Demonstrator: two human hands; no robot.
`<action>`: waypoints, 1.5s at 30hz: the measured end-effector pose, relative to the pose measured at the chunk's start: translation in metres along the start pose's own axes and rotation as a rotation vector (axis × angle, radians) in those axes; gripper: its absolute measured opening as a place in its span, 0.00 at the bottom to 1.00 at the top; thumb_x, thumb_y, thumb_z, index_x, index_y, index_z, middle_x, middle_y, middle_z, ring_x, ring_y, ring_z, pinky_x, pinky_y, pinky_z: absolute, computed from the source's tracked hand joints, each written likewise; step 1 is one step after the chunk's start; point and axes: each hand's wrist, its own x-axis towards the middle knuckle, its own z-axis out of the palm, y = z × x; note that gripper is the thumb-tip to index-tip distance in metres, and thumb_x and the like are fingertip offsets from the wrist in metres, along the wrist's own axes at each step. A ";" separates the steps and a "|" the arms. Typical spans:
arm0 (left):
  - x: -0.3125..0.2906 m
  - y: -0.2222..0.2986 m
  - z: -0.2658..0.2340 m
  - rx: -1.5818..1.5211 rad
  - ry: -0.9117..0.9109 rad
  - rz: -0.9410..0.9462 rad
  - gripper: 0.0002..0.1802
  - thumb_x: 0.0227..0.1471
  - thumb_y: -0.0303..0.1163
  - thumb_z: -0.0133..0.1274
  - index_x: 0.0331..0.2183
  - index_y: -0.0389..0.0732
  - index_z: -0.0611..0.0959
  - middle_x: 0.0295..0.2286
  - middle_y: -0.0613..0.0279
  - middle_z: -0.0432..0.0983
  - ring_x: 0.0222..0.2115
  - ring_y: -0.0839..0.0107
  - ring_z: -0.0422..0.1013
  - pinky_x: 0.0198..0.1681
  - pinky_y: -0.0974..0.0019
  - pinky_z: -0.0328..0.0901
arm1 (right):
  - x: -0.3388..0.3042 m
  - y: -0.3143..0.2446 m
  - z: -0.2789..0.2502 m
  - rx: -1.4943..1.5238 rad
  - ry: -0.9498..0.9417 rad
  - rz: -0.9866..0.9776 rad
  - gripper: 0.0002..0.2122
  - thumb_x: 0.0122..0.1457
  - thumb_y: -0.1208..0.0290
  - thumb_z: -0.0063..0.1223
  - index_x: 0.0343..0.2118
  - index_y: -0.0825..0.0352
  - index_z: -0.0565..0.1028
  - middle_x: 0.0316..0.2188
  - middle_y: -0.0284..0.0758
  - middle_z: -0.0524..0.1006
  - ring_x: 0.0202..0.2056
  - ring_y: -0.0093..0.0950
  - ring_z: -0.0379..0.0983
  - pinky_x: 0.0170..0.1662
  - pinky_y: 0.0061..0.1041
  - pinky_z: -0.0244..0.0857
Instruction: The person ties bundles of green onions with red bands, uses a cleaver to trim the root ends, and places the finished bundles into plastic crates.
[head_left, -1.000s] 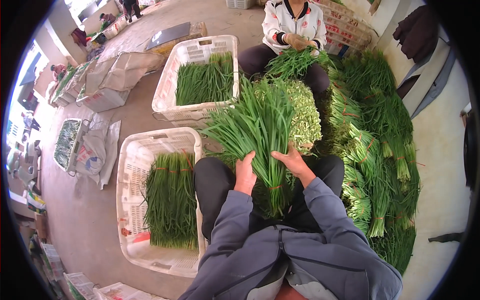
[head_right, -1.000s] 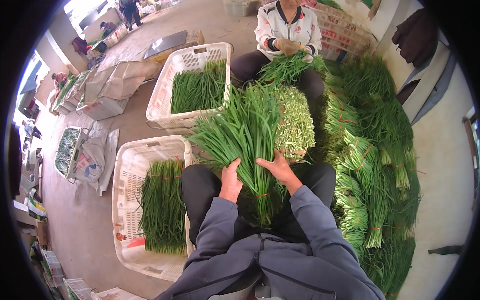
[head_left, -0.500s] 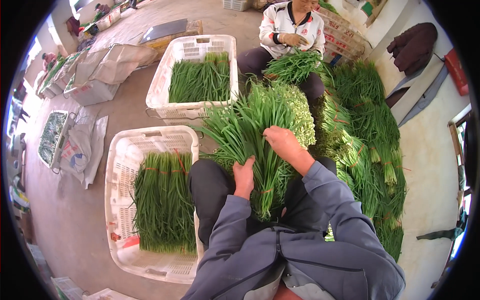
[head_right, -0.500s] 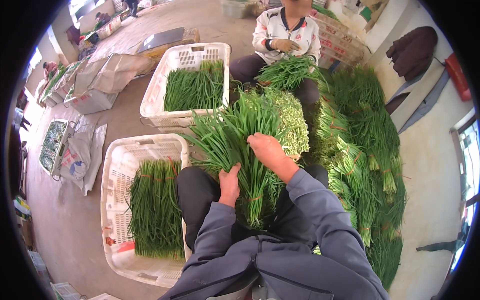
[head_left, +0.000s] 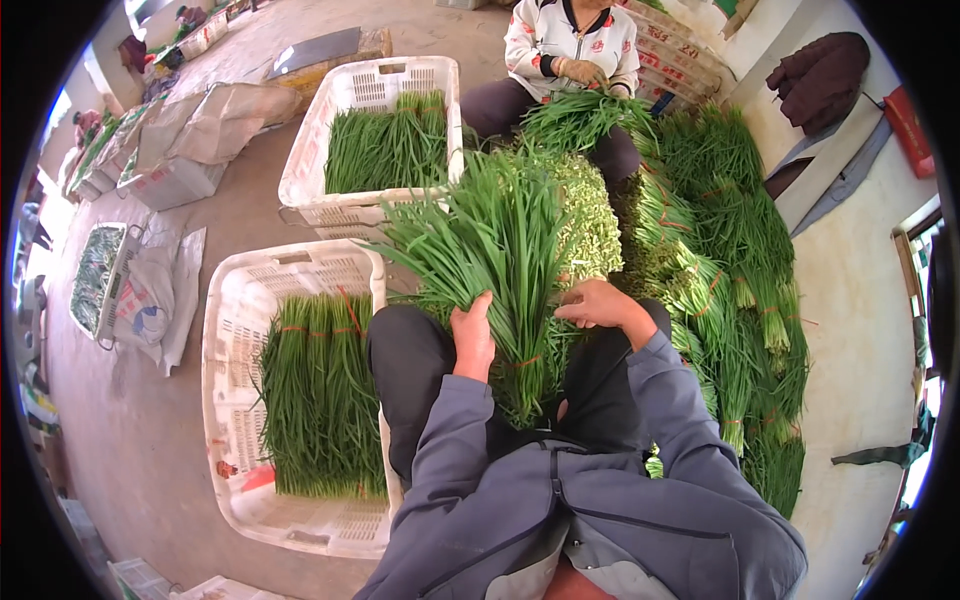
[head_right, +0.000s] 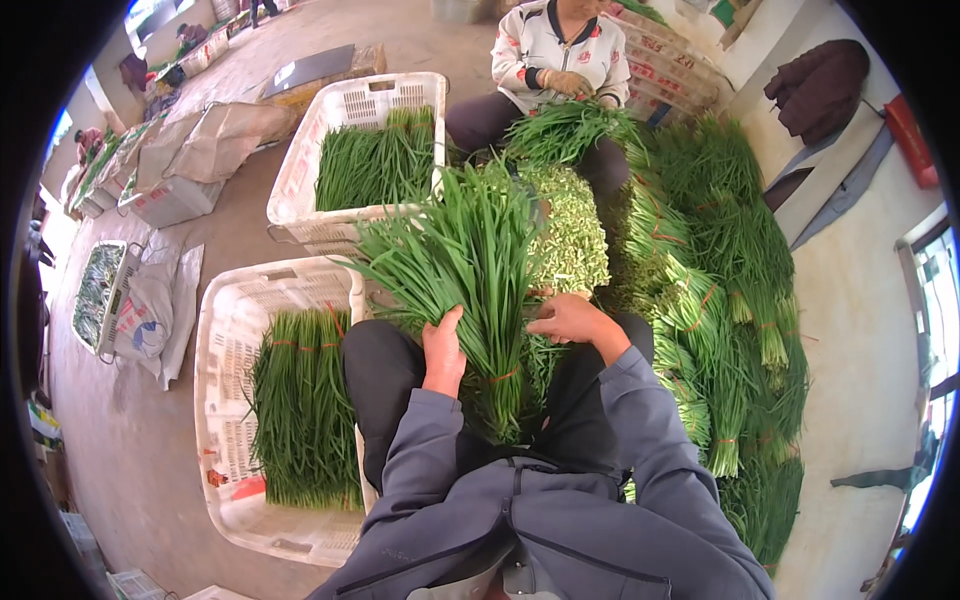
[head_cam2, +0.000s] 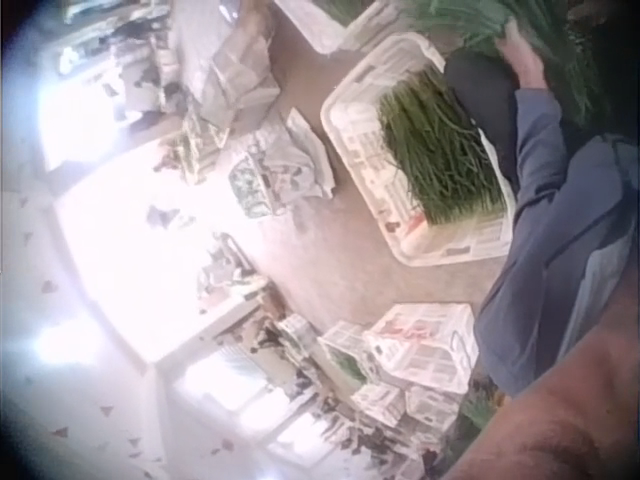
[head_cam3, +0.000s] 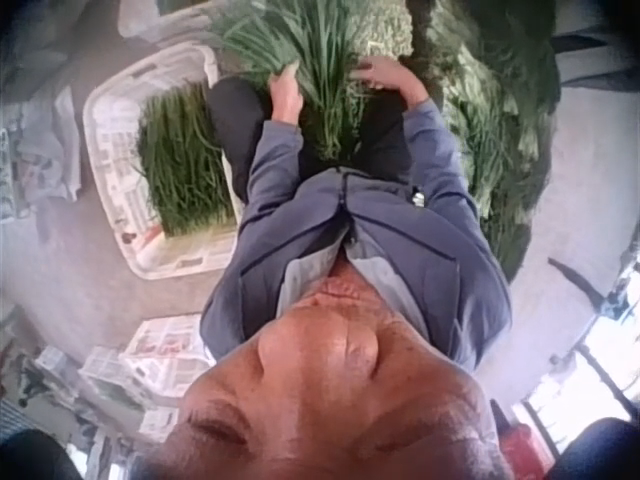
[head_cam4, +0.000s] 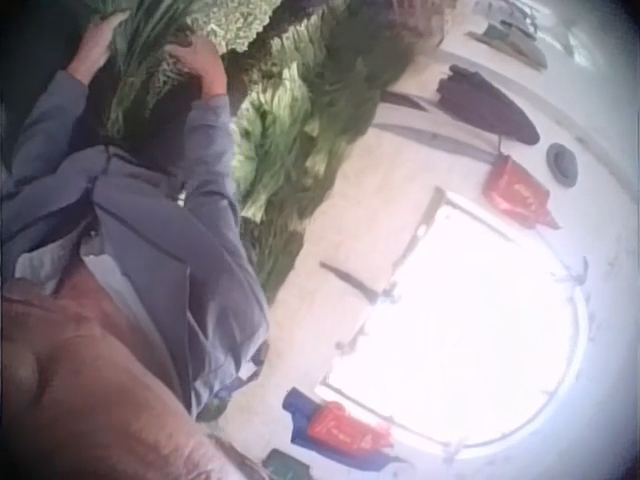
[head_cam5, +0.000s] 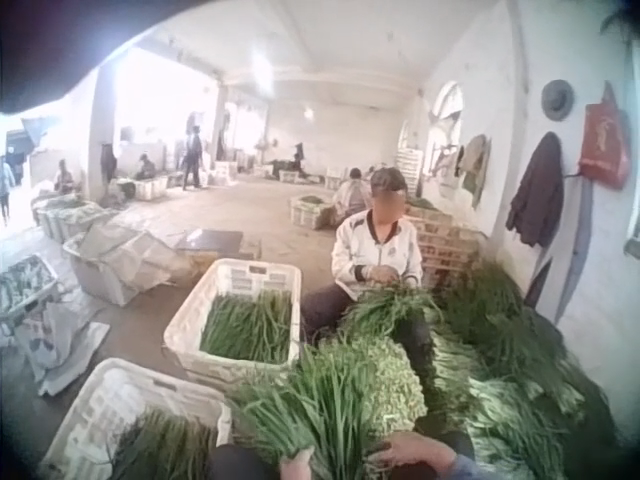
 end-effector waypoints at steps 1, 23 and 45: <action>0.001 0.002 0.004 -0.048 0.003 -0.062 0.19 0.52 0.24 0.59 0.47 0.34 0.78 0.43 0.60 0.77 0.41 0.65 0.75 0.44 0.58 0.70 | 0.009 0.015 0.001 -0.094 0.049 0.069 0.35 0.52 0.45 0.61 0.51 0.75 0.74 0.32 0.44 0.82 0.34 0.34 0.80 0.41 0.31 0.73; -0.009 0.001 0.008 0.118 -0.016 -0.061 0.16 0.53 0.25 0.60 0.44 0.33 0.78 0.41 0.59 0.78 0.39 0.70 0.74 0.43 0.64 0.69 | 0.062 -0.020 0.085 0.501 0.559 -0.329 0.36 0.52 0.55 0.67 0.57 0.74 0.65 0.48 0.47 0.77 0.49 0.39 0.75 0.53 0.34 0.67; -0.006 0.004 0.008 -0.076 -0.086 -0.020 0.17 0.56 0.27 0.60 0.47 0.33 0.78 0.44 0.60 0.78 0.42 0.71 0.74 0.47 0.66 0.68 | 0.056 -0.010 0.052 1.090 0.347 -0.261 0.30 0.55 0.70 0.67 0.57 0.75 0.65 0.48 0.46 0.77 0.47 0.35 0.76 0.52 0.35 0.70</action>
